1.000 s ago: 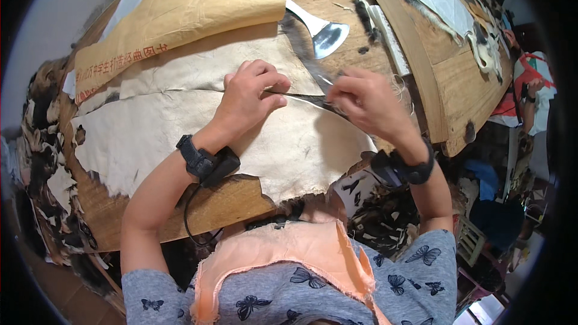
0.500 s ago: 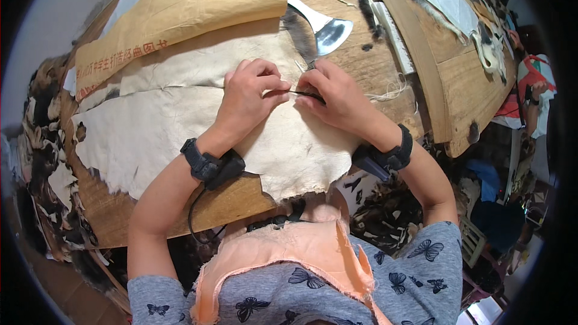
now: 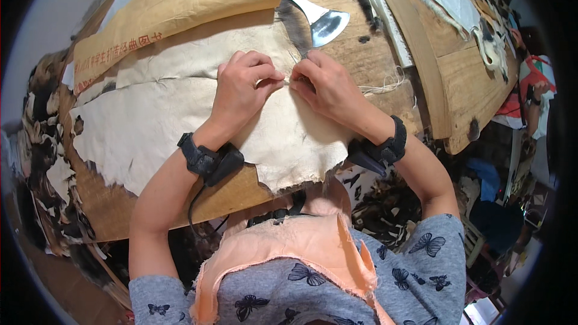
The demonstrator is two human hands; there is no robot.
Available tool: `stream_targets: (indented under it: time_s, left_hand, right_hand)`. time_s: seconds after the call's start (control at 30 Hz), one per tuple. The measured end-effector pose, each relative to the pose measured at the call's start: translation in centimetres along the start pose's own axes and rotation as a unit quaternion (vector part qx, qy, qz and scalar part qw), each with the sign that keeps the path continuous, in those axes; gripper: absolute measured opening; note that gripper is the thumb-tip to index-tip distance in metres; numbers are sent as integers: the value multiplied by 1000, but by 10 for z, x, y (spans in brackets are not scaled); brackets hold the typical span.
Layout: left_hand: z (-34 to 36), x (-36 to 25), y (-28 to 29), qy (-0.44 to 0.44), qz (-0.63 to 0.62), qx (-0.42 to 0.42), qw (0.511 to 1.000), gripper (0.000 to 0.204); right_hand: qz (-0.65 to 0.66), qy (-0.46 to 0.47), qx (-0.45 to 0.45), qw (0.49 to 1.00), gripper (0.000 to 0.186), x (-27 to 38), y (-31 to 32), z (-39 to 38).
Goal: Cutting out leather patterns using a knife and sewing the pieces together by hand.
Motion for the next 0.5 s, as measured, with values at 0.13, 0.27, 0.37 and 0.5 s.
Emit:
stream_targets:
  time_s: [0.13,0.27,0.37,0.5]
  left_hand:
    - [2,1,1,-12,-10,5,1000,15]
    - [1,-5,-1,-13,11,12,1000,15]
    - [2,-3,-1,-24,24,12,999,16]
    - [-2,-3,0,-24,45,5,999,15]
  right_hand:
    - [-4,31,-8,999,10,-4,-4,0]
    - [2,47,-23,999,9,-7,-5,0]
    - [29,31,2,999,11,-8,3,3]
    - [206,-119,45,970,19,-11,23,12]
Point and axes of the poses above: each hand's wrist, its own z-axis towards the middle knuckle, its own y-axis out of the back of the hand, x = y × z, the point moved 4 cm from there along z, towards the middle knuckle, and after that the axes turned 11 degrees about -y, right-handed, at the moved point
